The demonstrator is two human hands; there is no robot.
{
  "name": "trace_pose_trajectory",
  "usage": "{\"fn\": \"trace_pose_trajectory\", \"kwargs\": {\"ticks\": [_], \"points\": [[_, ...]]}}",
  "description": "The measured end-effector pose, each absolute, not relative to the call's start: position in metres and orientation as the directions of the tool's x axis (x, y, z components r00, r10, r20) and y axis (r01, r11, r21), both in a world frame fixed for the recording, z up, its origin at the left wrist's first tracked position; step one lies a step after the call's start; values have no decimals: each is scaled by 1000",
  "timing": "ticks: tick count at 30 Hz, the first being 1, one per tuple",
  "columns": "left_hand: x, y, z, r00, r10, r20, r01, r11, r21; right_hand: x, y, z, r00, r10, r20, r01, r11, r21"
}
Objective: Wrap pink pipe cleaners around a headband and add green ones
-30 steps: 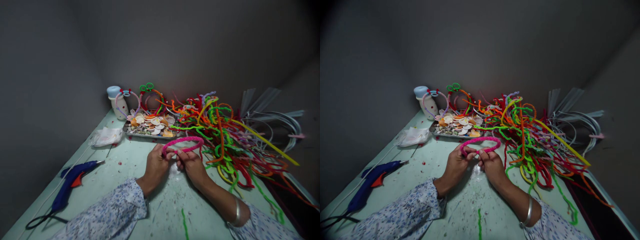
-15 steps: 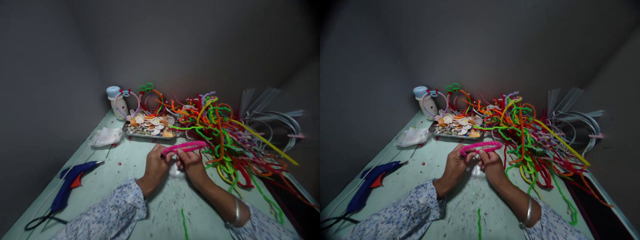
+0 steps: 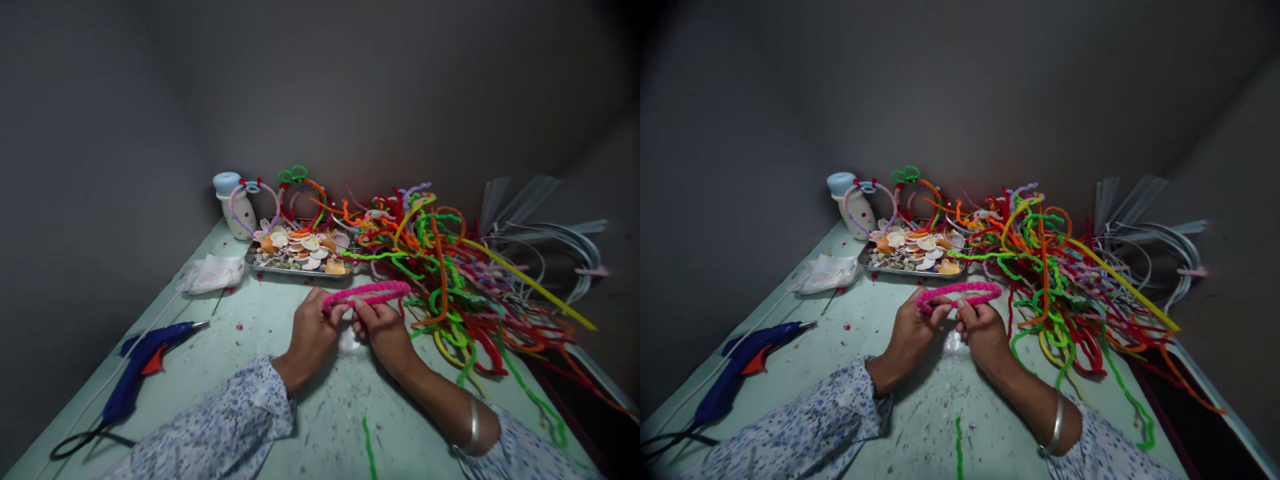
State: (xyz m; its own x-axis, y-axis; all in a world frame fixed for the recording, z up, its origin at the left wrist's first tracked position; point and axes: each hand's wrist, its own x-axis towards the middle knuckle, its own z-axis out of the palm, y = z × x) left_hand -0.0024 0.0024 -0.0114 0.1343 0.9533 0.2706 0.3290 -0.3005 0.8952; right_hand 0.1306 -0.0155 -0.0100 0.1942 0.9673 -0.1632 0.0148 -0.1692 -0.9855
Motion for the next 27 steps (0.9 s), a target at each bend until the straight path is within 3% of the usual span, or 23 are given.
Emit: {"fn": "trace_pose_trajectory", "kwargs": {"ticks": [21, 27], "points": [[-3, 2, -6, 147, 955, 257, 351, -293, 889, 133, -16, -10, 195, 967, -167, 39, -177, -983], [-4, 3, -4, 188, 965, 183, 295, -233, 927, 134, -15, -12, 201, 964, -177, 42, -189, -981]]}}
